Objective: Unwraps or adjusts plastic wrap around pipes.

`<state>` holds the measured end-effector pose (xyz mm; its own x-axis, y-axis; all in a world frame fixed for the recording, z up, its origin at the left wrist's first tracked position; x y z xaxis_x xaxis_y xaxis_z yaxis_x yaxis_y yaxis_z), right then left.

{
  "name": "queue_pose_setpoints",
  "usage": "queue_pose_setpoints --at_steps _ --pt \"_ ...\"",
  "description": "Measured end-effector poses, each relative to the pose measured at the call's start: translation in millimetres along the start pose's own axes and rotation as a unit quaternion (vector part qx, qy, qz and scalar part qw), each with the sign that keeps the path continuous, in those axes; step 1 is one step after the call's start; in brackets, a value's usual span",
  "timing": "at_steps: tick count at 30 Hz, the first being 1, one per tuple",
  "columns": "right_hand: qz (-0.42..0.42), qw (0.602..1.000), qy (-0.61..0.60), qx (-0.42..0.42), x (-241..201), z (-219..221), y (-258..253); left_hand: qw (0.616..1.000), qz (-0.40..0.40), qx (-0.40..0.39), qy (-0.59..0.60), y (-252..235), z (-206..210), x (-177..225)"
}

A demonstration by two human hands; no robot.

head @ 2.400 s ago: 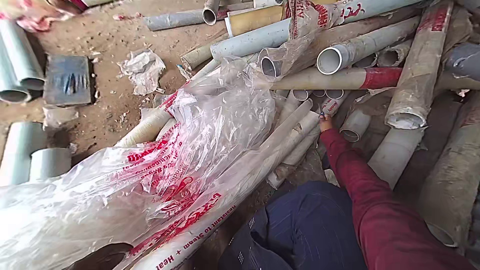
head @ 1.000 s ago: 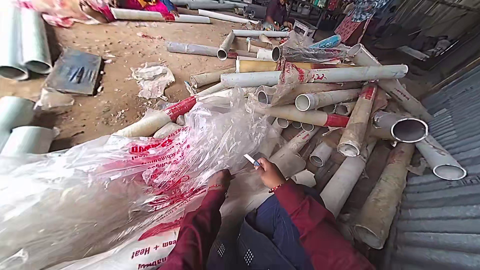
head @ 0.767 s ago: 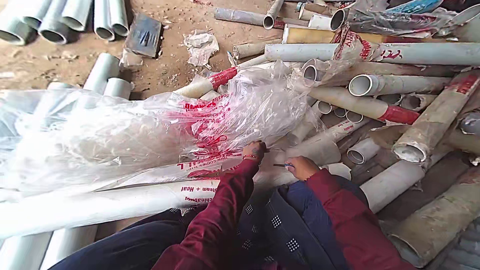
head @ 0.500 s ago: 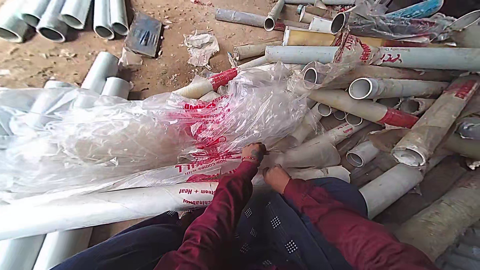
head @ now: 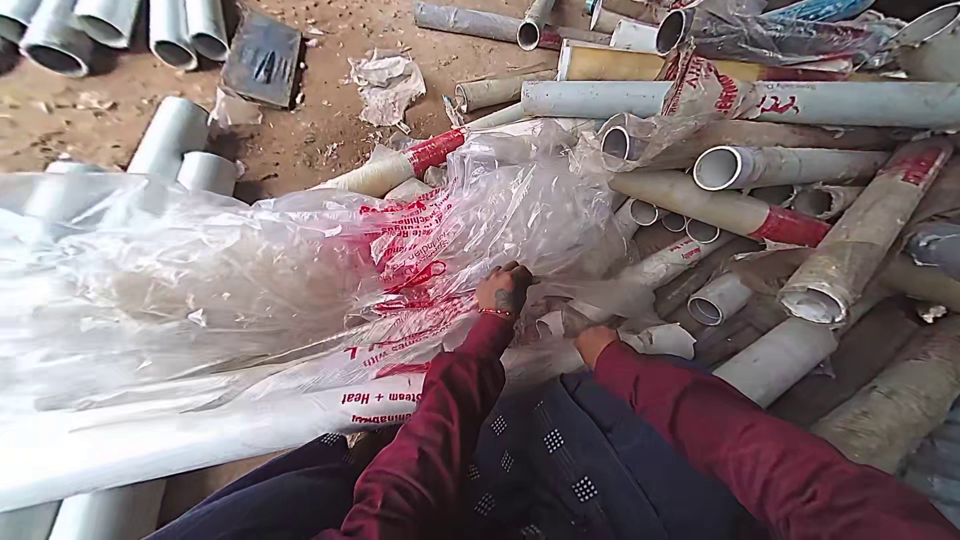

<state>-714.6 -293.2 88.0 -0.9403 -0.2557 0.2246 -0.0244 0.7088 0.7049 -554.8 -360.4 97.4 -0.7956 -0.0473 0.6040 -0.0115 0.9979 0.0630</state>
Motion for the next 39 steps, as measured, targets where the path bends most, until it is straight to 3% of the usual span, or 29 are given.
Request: queue_pose_setpoints --at_steps 4,8,10,16,19,26,30,39 --pt "0.043 0.999 0.015 0.011 58.1 -18.2 -8.8 0.998 0.057 0.001 -0.001 -13.6 -17.7 17.4" --pt "0.094 0.994 -0.022 0.054 160.7 -24.9 -9.6 1.0 0.026 -0.004 0.01 -17.9 -13.5 7.8" --pt "0.085 0.993 -0.044 0.071 190.4 -14.1 -8.0 1.0 0.016 0.003 0.009 -16.8 -9.3 3.5" --pt "-0.05 0.995 0.011 0.083 156.3 39.5 -41.9 0.998 0.028 0.064 0.003 -17.1 -1.3 6.5" --pt "0.007 0.998 0.04 0.048 155.3 46.8 -52.3 0.995 0.036 0.091 -0.006 -15.8 1.7 5.4" --pt "0.009 0.999 0.013 0.048 162.8 75.1 -68.0 0.976 0.109 0.19 0.011 -3.3 6.4 4.1" --pt "0.063 0.997 0.003 0.046 151.9 72.9 -76.0 0.97 0.124 0.207 0.016 1.7 1.4 9.5" --pt "0.136 0.988 -0.019 0.068 200.5 88.9 -71.7 0.959 0.14 0.245 0.026 4.8 -5.7 9.1"
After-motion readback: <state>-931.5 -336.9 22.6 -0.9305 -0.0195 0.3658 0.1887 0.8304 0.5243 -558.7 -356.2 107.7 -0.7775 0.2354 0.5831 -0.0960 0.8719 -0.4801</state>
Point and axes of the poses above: each hand's wrist, its own y-axis away from the middle knuckle, its own z-axis out of the palm, x = y × z, the point moved 4 cm from there along -y, towards the middle knuckle, and after that the axes turned 11 degrees about x, right-handed, at the moved point
